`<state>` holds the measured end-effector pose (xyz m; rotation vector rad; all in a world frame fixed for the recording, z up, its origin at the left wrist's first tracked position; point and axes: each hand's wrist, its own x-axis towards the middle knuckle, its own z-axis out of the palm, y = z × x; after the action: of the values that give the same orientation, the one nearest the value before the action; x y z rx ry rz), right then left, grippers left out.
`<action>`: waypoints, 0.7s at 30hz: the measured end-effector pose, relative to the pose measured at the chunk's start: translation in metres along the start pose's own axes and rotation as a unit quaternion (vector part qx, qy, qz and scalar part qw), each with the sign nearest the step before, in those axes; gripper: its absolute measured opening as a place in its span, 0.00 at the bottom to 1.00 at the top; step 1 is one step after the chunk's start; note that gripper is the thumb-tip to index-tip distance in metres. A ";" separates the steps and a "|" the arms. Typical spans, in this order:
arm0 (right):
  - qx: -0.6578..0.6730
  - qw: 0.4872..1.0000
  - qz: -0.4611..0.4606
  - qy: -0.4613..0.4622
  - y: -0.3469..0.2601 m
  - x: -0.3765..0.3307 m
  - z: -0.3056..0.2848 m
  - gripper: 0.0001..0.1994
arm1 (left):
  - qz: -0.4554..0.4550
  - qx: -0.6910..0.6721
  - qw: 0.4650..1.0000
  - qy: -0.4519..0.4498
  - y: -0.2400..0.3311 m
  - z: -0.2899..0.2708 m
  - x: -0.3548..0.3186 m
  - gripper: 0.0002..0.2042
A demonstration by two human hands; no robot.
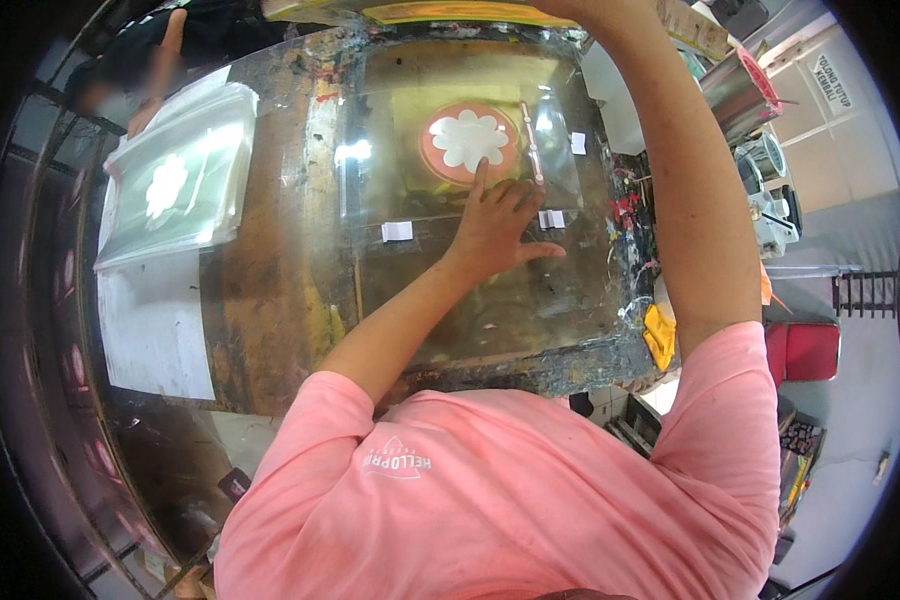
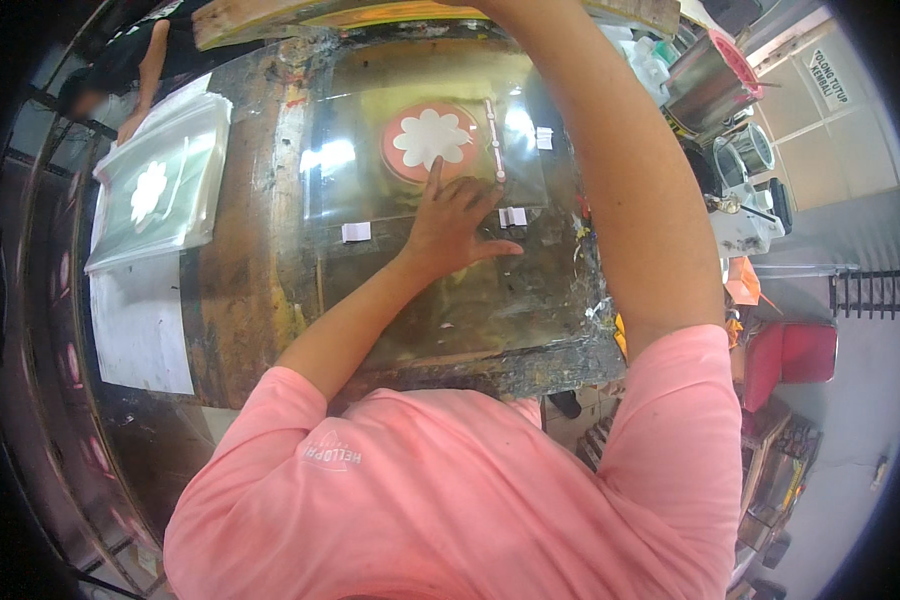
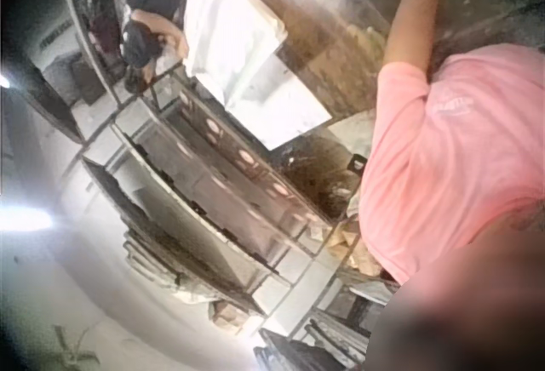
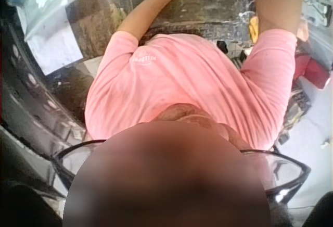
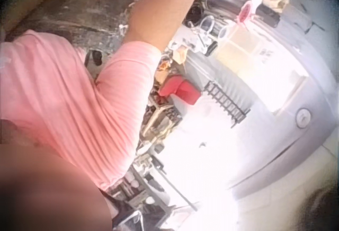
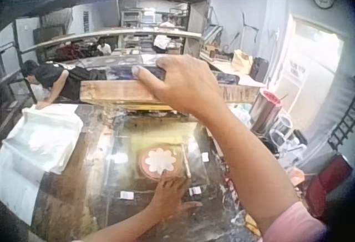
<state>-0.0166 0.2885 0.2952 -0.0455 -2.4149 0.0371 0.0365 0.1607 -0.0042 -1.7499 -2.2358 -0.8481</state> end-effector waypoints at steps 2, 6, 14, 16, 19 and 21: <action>-0.003 1.000 -0.005 0.026 -0.002 -0.006 -0.001 0.34 | 0.017 -0.020 0.973 0.229 -0.009 -0.041 0.000 0.42; 0.019 0.999 0.005 -0.029 -0.007 -0.043 0.007 0.29 | -0.297 -0.366 0.810 0.348 -0.046 -0.162 -0.001 0.37; 0.099 0.947 -0.073 -0.295 -0.010 -0.175 0.060 0.19 | -0.402 -0.289 0.860 0.124 -0.037 -0.148 -0.089 0.51; 0.111 0.956 -0.050 -0.266 -0.015 -0.203 0.076 0.19 | -0.362 -0.016 0.927 0.096 -0.042 -0.124 -0.111 0.51; 0.152 0.931 0.021 -0.332 -0.023 -0.237 0.090 0.19 | -0.333 0.088 0.936 0.072 -0.053 -0.105 -0.127 0.52; 0.128 0.939 0.034 -0.317 -0.035 -0.257 0.094 0.19 | -0.335 0.067 0.938 0.061 -0.058 -0.102 -0.129 0.53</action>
<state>0.1120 0.2407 0.0555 0.0038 -3.0285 0.4610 -0.0008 -0.0097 0.0000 -0.8301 -2.7489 -0.8503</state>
